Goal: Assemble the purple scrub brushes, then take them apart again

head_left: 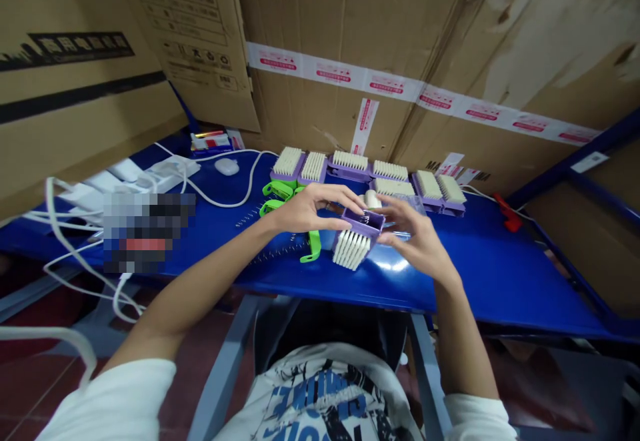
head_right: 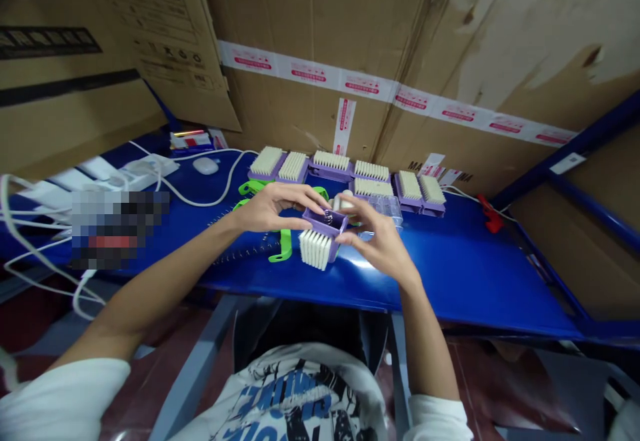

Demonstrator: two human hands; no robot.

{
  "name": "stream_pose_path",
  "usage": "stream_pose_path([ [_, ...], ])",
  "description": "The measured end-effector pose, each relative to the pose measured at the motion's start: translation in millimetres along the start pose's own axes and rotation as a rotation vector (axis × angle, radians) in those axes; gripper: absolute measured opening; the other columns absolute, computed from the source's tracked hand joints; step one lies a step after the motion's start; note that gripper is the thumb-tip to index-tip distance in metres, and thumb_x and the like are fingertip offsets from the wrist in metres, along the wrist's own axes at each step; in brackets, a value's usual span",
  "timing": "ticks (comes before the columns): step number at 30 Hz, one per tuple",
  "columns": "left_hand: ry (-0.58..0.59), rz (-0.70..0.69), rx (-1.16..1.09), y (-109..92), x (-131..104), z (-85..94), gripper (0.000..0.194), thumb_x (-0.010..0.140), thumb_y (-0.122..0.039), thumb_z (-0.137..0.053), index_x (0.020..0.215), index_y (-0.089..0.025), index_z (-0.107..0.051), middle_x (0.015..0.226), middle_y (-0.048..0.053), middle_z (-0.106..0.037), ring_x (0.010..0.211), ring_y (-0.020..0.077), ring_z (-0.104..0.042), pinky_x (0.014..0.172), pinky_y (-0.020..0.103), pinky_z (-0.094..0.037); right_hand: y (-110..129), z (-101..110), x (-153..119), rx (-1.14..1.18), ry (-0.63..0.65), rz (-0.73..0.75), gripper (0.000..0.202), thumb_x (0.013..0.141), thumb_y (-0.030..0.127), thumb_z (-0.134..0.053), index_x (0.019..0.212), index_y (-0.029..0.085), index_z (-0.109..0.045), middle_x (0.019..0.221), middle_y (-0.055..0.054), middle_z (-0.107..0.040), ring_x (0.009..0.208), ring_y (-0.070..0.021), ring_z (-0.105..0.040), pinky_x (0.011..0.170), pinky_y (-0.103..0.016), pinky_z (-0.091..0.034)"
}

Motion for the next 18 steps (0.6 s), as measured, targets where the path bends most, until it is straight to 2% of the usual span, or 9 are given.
stream_pose_path([
  [2, -0.010, 0.008, 0.012, 1.6, -0.3, 2.6, 0.035, 0.091, -0.029, -0.097, 0.126, -0.030, -0.090, 0.127, 0.014, -0.087, 0.120, 0.0309, -0.084, 0.100, 0.045, -0.070, -8.6, 10.4, 17.5, -0.101, -0.119, -0.097, 0.058, 0.113, 0.063, -0.062, 0.151, 0.021, -0.069, 0.117, -0.012, -0.085, 0.094, -0.0251, -0.083, 0.082, -0.040, -0.068],
  [4, -0.012, -0.006, 0.025, 1.8, -0.5, 3.4, 0.035, 0.092, -0.028, -0.096, 0.126, -0.029, -0.090, 0.126, 0.014, -0.087, 0.119, 0.0304, -0.084, 0.102, 0.045, -0.069, -13.8, 16.0, 38.9, -0.361, -0.177, -0.211, 0.052, 0.119, 0.057, -0.048, 0.138, 0.016, -0.075, 0.105, -0.013, -0.085, 0.092, -0.0277, -0.081, 0.086, -0.043, -0.064],
  [5, -0.014, -0.017, 0.034, 1.5, -0.5, 3.5, 0.032, 0.092, -0.028, -0.096, 0.124, -0.029, -0.090, 0.126, 0.014, -0.087, 0.118, 0.0300, -0.084, 0.102, 0.045, -0.069, -15.5, 14.3, 49.9, -0.512, -0.144, -0.266, 0.050, 0.119, 0.053, -0.050, 0.138, 0.015, -0.075, 0.105, -0.015, -0.085, 0.097, -0.0312, -0.082, 0.091, -0.045, -0.063],
  [7, -0.013, -0.035, 0.050, 0.9, -0.3, 3.3, 0.026, 0.094, -0.028, -0.094, 0.119, -0.027, -0.090, 0.124, 0.014, -0.087, 0.115, 0.0292, -0.084, 0.101, 0.044, -0.069, -19.1, 3.3, 68.8, -0.761, 0.011, -0.350, 0.050, 0.116, 0.050, -0.059, 0.149, 0.013, -0.070, 0.115, -0.021, -0.085, 0.111, -0.0389, -0.081, 0.095, -0.049, -0.060],
  [9, -0.008, -0.042, 0.061, 0.4, -0.3, 3.2, 0.020, 0.097, -0.029, -0.091, 0.117, -0.025, -0.089, 0.125, 0.014, -0.086, 0.116, 0.0281, -0.083, 0.101, 0.042, -0.067, -22.8, -10.4, 79.9, -0.885, 0.149, -0.394, 0.059, 0.113, 0.048, -0.063, 0.162, 0.015, -0.061, 0.130, -0.024, -0.083, 0.120, -0.0429, -0.079, 0.094, -0.048, -0.059],
  [12, 0.009, -0.025, 0.070, 1.0, -1.5, 2.5, 0.017, 0.102, -0.030, -0.086, 0.118, -0.023, -0.087, 0.127, 0.014, -0.084, 0.120, 0.0259, -0.081, 0.103, 0.038, -0.065, -29.3, -21.3, 84.6, -0.905, 0.170, -0.435, 0.061, 0.110, 0.041, -0.062, 0.165, 0.016, -0.057, 0.137, -0.024, -0.081, 0.122, -0.0433, -0.078, 0.091, -0.047, -0.058],
  [15, -0.021, 0.058, 0.025, 6.5, -4.7, 2.1, 0.032, 0.100, -0.031, -0.089, 0.130, -0.022, -0.081, 0.131, 0.013, -0.083, 0.122, 0.0253, -0.081, 0.103, 0.035, -0.066, -35.7, -13.4, 82.5, -0.814, 0.046, -0.440, 0.061, 0.106, 0.032, -0.064, 0.163, 0.012, -0.059, 0.127, -0.023, -0.083, 0.115, -0.0411, -0.078, 0.093, -0.049, -0.059],
  [18, -0.094, 0.125, -0.043, 14.1, -8.3, 1.5, 0.051, 0.091, -0.029, -0.098, 0.136, -0.021, -0.074, 0.130, 0.013, -0.083, 0.124, 0.0259, -0.082, 0.102, 0.034, -0.067, -23.8, 10.4, 78.4, -0.600, -0.146, -0.230, 0.054, 0.102, 0.028, -0.068, 0.153, 0.011, -0.069, 0.123, -0.019, -0.081, 0.107, -0.0323, -0.078, 0.096, -0.046, -0.062],
])
Point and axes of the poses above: each hand's wrist, its own x-axis towards the middle knuckle, its own z-axis out of the back of the hand, y = z × x, the point moved 5 cm from there along x, towards the middle knuckle
